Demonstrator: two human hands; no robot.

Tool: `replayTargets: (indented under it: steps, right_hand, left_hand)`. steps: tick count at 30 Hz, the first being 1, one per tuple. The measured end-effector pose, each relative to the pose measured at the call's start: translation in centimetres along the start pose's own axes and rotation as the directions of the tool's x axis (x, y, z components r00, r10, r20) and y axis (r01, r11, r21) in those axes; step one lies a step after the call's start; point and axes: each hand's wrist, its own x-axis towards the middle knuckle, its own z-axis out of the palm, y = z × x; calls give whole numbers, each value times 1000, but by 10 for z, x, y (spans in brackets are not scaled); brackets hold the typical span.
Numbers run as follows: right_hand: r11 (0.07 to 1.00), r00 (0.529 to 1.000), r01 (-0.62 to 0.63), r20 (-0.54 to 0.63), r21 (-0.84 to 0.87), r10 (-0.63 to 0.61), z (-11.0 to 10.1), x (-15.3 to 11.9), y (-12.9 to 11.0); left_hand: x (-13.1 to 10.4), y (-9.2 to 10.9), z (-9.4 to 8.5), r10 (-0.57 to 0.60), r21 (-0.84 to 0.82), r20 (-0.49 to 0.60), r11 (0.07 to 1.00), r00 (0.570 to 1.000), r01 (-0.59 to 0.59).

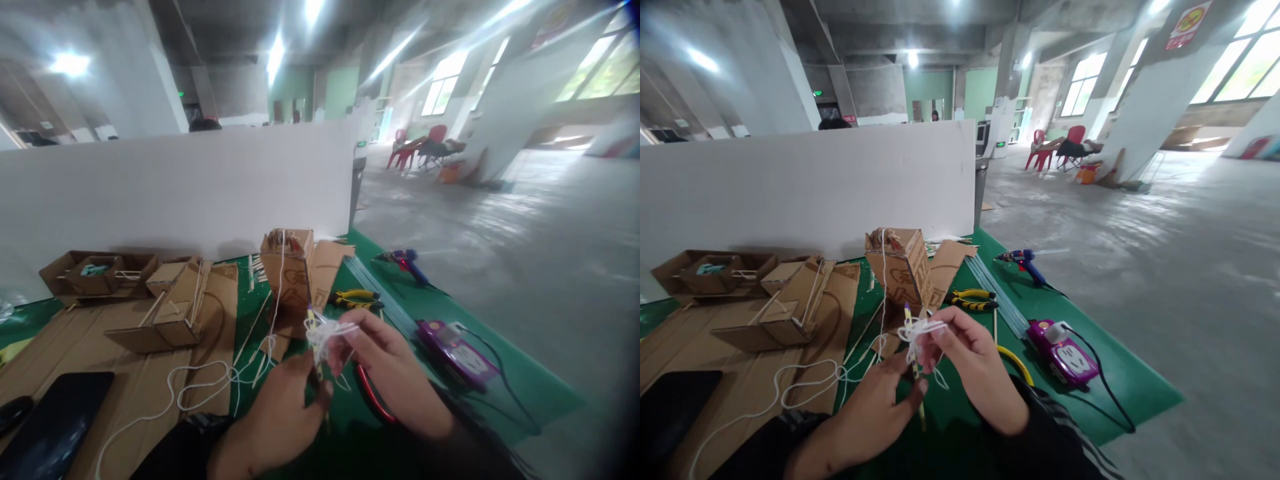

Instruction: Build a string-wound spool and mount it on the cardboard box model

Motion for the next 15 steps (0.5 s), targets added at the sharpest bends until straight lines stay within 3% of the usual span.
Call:
replayTargets:
  steps: [3, 6, 9, 15]
  right_hand:
    - [997, 983, 36, -181, 75, -22, -6, 7, -6]
    - [993, 952, 46, -307, 110, -10, -16, 12, -16]
    - [993, 933, 51, -360, 108, -9, -27, 15, -24]
    - [994, 934, 65, -347, -83, -90, -36, 21, -28]
  left_hand:
    - [-16, -6, -6, -89, 17, 70, 996, 994, 88]
    - [-34, -16, -16, -57, 90, 196, 995, 979, 40]
    - [-49, -29, -27, -78, 239, 299, 971, 951, 4]
    - [-63, -44, -42, -62, 344, 192, 939, 979, -8]
